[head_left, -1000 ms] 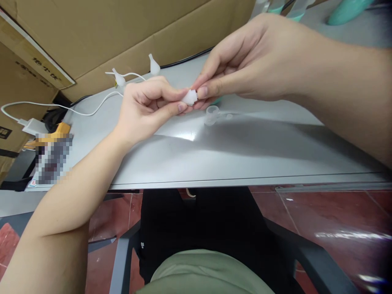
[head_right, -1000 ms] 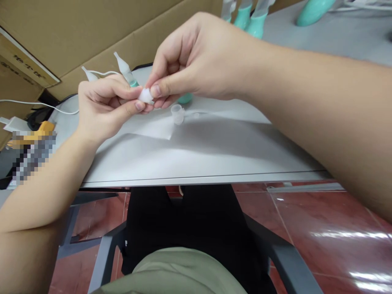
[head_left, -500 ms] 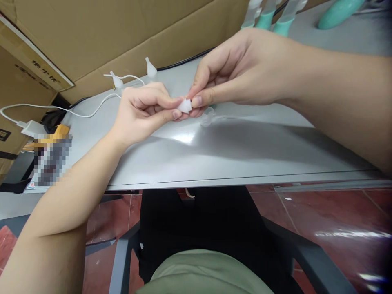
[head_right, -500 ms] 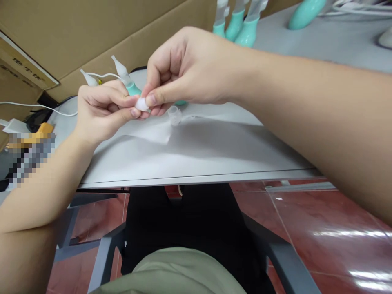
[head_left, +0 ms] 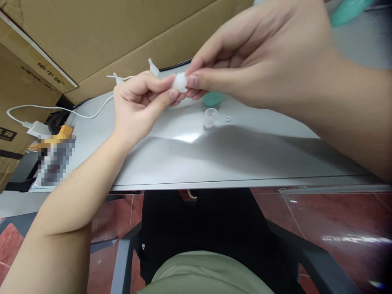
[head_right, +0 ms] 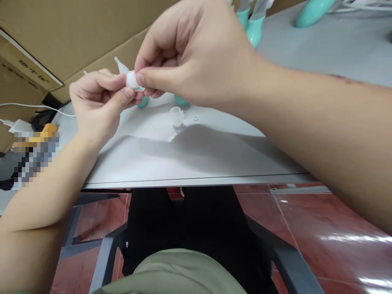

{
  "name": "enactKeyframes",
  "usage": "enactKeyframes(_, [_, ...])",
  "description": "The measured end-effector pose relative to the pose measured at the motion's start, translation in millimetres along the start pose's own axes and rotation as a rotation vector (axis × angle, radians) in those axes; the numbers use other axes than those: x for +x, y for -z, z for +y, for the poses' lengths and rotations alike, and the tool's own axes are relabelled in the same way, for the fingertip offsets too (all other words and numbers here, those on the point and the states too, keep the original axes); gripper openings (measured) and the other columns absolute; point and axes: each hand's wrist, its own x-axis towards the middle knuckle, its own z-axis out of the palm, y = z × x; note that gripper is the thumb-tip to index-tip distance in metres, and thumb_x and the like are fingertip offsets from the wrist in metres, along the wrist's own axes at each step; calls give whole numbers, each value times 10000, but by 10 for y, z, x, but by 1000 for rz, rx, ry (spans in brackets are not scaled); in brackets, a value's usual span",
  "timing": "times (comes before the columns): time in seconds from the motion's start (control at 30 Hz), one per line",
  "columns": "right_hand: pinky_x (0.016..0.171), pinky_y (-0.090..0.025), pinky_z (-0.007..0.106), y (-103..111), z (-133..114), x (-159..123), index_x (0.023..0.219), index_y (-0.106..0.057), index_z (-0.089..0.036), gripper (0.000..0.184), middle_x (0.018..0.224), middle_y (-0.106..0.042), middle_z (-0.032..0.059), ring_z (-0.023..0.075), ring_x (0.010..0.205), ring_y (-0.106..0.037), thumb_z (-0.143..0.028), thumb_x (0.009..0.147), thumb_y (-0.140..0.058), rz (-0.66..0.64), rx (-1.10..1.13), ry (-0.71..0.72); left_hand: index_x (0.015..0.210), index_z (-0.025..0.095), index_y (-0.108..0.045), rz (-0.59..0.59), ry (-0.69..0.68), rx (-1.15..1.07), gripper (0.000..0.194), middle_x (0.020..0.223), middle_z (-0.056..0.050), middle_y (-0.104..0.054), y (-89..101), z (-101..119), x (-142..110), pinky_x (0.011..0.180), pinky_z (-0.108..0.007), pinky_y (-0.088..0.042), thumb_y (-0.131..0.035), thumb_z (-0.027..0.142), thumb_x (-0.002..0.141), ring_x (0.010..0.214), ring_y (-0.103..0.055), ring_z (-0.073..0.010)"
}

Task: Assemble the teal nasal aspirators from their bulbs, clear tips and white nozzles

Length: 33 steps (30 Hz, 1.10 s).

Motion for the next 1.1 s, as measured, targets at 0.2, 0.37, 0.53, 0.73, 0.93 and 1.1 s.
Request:
enactKeyframes(0.2, [758, -678, 66, 51, 51, 67, 916, -932, -306, 210, 893, -877, -61, 50, 795, -828, -353, 1023, -1107, -128, 199, -81, 924, 267, -857, -49, -7, 34, 460, 856, 27, -755, 68, -63, 17, 816, -367, -842, -1146, 614, 1013, 805, -916, -197])
enactKeyframes(0.37, [823, -730, 92, 75, 63, 94, 876, -934, -345, 348, 915, -892, -68, 87, 865, -883, -579, 875, -1193, -181, 235, -85, 967, 298, -909, -87, -2, 6, 446, 857, 29, -768, 124, -138, 11, 755, -361, -831, -1199, 635, 938, 766, -889, -189])
enactKeyframes(0.53, [861, -810, 217, 55, 110, 127, 849, -897, -294, 319, 918, -909, -11, 175, 914, -931, -355, 883, -1209, -247, 392, -200, 901, 272, -892, -127, 78, 21, 373, 870, 18, -753, 159, -63, 12, 832, -410, -867, -1198, 473, 968, 838, -920, -218])
enactKeyframes(0.73, [920, -826, 272, 60, 182, 122, 944, -986, -237, 167, 931, -909, 22, 173, 876, -912, -117, 959, -1102, -287, 490, -238, 830, 261, -870, -160, 81, -7, 489, 834, 1, -766, 165, -52, 27, 790, -391, -843, -1224, 589, 907, 821, -900, -220])
enactKeyframes(0.93, [853, -800, 228, 73, 246, 121, 867, -971, -252, 201, 898, -897, 23, 154, 844, -892, -126, 922, -1117, -338, 498, -229, 1056, 330, -1019, -211, -264, -111, 397, 861, 12, -858, 144, -38, 77, 621, -295, -761, -1159, 691, 970, 674, -830, -138])
enactKeyframes(1.1, [802, -779, 192, 89, 158, 129, 805, -930, -249, 293, 879, -899, -6, 125, 810, -877, -11, 957, -1006, -336, 418, -235, 1085, 319, -1019, -230, -300, -42, 382, 884, 5, -854, 133, 43, 50, 592, -299, -718, -1119, 684, 1031, 683, -803, -126])
